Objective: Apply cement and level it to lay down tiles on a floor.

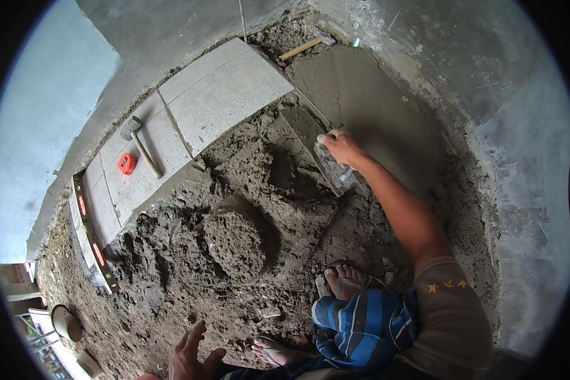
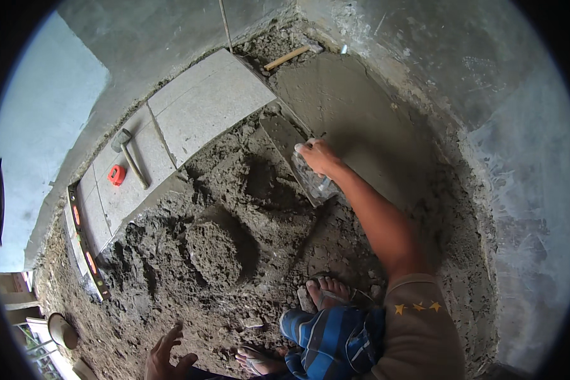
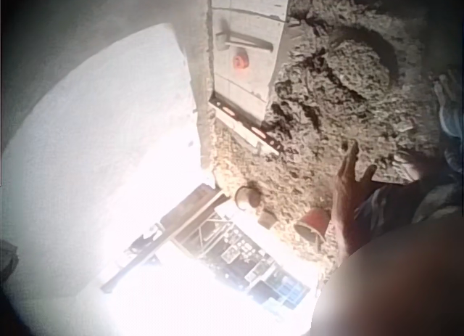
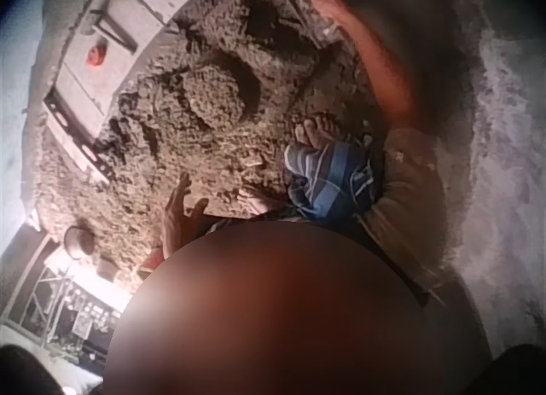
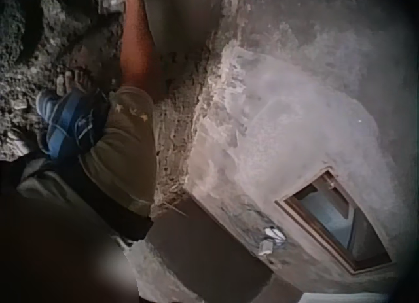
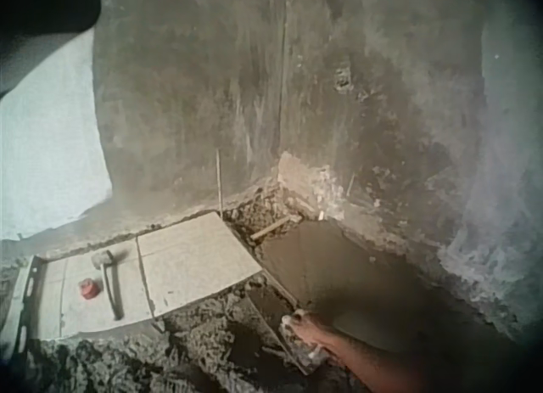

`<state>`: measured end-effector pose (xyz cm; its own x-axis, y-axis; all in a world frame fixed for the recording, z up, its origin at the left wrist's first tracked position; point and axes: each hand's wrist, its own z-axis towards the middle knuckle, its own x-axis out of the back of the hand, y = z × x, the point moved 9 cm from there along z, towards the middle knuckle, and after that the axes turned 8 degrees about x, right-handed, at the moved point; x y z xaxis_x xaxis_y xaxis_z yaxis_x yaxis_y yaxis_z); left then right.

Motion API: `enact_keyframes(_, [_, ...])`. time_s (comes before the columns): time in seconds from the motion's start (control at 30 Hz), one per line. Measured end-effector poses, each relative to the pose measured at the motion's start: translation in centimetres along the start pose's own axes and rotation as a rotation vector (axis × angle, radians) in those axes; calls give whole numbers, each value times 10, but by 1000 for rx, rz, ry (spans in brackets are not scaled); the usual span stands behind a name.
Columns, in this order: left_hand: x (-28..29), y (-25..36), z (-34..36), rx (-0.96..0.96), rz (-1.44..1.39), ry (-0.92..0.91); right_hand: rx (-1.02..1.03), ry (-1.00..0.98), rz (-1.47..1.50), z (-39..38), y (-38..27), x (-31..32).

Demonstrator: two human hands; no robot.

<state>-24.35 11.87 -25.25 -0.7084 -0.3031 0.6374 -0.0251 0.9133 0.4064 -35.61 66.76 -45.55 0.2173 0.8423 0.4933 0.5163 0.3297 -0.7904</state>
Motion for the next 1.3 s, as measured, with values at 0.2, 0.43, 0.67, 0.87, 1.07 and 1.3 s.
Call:
enact_keyframes(0.2, [0,-7,-19,113,26,-18,39,-219,-169,-23,-26,-23])
enact_keyframes(0.43, [-12,-18,-29,129,53,-63,662,-82,-486,-101,-92,-48])
enact_keyframes(0.67, [-2,-14,-23,141,23,-13,642,7,-1028,-44,-62,-48])
enact_keyframes(0.87, [6,1,-27,214,43,-27,458,25,-974,7,-47,-32])
enact_keyframes(1.07, [4,-14,-32,179,62,7,340,82,-898,25,-63,-19])
enact_keyframes(1.3, [8,-7,-65,245,34,-1,295,223,-787,58,-1,1])
